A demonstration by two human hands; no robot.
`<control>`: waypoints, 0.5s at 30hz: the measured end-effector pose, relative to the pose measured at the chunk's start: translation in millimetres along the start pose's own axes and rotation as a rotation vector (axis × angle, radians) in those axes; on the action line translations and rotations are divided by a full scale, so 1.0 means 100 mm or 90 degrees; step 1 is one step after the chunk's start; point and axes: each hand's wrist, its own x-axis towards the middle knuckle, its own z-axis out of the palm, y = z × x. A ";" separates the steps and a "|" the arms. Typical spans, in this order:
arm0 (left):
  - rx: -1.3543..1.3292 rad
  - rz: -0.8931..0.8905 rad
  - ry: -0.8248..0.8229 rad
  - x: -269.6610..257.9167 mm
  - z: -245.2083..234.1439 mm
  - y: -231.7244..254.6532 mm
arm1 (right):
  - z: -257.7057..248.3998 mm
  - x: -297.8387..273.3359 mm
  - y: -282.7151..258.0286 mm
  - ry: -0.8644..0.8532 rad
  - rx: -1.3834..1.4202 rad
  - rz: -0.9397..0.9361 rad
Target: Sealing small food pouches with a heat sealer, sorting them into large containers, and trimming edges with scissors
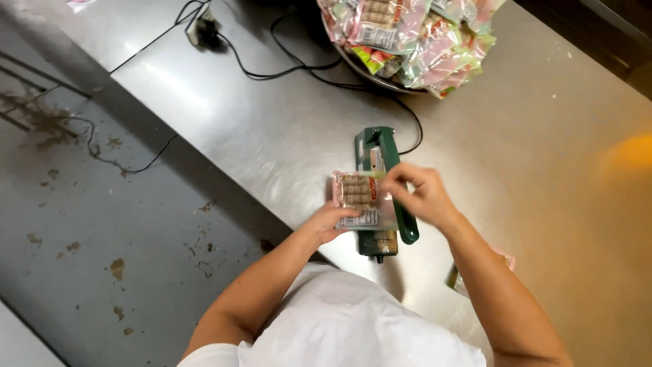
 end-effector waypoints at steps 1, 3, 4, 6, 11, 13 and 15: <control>0.004 -0.008 -0.008 0.21 -0.13 -0.15 | 0.11 -0.08 0.02 0.008 -0.005 0.007; -0.024 -0.043 0.039 0.70 -0.37 -0.41 | 0.29 -0.16 0.07 -0.107 -0.052 -0.072; -0.023 -0.051 0.035 0.73 -0.34 -0.36 | 0.36 -0.20 0.18 -0.103 -0.054 -0.065; -0.008 -0.033 0.033 0.80 -0.33 -0.28 | 0.51 -0.31 0.41 -0.123 -0.153 -0.147; 0.010 -0.053 0.052 0.81 -0.36 -0.30 | 0.69 -0.41 0.55 -0.062 -0.206 -0.178; 0.004 -0.069 0.057 0.75 -0.39 -0.36 | 0.82 -0.53 0.66 -0.044 -0.227 -0.181; -0.002 -0.061 0.066 0.79 -0.45 -0.37 | 0.92 -0.55 0.79 -0.026 -0.293 -0.229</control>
